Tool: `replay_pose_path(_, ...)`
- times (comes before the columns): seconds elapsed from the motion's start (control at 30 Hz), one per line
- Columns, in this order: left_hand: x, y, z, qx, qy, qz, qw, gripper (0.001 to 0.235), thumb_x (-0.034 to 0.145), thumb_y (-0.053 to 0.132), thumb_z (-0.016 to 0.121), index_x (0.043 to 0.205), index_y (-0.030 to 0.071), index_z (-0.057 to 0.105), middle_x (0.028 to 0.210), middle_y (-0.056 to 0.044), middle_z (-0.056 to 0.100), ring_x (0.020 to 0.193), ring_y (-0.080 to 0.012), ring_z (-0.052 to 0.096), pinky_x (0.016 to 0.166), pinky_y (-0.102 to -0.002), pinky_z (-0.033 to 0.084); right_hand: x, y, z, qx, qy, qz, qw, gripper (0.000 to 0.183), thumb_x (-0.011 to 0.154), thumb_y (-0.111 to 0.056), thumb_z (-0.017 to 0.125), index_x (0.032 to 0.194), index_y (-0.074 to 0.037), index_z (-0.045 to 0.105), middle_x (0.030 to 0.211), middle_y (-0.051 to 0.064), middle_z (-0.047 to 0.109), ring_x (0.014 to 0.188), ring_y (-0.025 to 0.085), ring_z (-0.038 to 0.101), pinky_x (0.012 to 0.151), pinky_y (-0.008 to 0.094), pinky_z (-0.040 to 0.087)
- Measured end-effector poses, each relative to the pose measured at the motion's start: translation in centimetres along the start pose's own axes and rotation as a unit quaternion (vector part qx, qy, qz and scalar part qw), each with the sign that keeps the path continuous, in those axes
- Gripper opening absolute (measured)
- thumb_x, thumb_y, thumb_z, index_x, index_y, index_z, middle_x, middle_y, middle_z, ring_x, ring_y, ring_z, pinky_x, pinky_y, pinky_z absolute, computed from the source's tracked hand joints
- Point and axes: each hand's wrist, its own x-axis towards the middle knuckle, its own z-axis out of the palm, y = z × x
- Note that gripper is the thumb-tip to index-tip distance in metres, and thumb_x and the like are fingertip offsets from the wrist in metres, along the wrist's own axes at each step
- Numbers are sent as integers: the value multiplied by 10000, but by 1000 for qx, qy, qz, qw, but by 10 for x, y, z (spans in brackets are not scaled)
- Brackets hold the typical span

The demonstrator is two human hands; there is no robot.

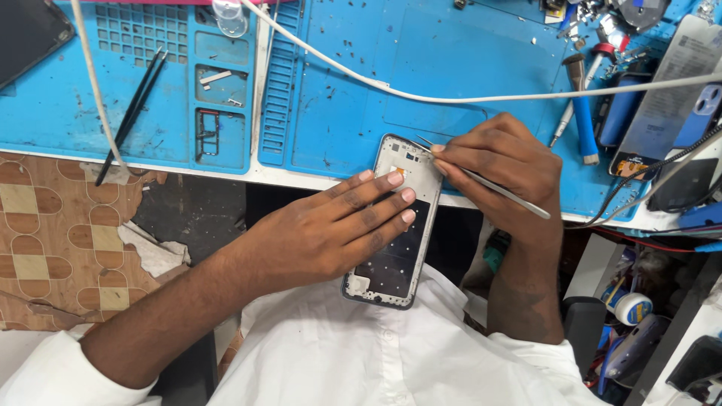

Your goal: The person uses a blue-handled prying tool and tweezers to remove adhesive residue and small components from the interior frame of a disassembled smartphone. The person works on the edges and top area of the phone frame, then sets the phone down on the workbench.

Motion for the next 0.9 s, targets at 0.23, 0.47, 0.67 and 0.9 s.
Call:
replay_pose_path(0.23, 1, -1, 0, 18, 0, 16, 1000, 466, 990, 220, 621, 1412, 32, 564, 1495, -148, 546, 1445, -290, 469, 1216, -446, 398, 28, -7, 2, -5, -41, -44, 998, 217, 870, -44, 861, 1068, -15, 777, 968, 90, 745, 876, 219, 660, 744, 315, 510)
replay_pose_path(0.47, 2, 0, -2, 28, -3, 17, 999, 492, 994, 243, 630, 1429, 26, 555, 1480, -164, 556, 1431, -290, 483, 1222, -450, 392, 15, -19, -19, -55, -64, 10, 996, 204, 879, -60, 855, 1064, -21, 779, 959, 82, 740, 893, 214, 664, 742, 304, 517)
replay_pose_path(0.67, 2, 1, -3, 31, -2, 12, 999, 474, 993, 216, 621, 1427, 39, 555, 1512, -140, 546, 1437, -272, 485, 1230, -432, 384, -7, -12, -33, -66, -46, 44, 996, 172, 875, -32, 857, 1027, -23, 778, 949, 84, 743, 875, 211, 668, 717, 302, 506)
replay_pose_path(0.9, 2, 1, -3, 28, -7, 13, 999, 469, 1000, 214, 618, 1429, 34, 557, 1521, -143, 533, 1448, -271, 465, 1237, -440, 379, -21, 2, -15, -7, 16, 38, 999, 215, 857, -9, 867, 1050, -11, 772, 966, 84, 731, 863, 212, 663, 713, 296, 502)
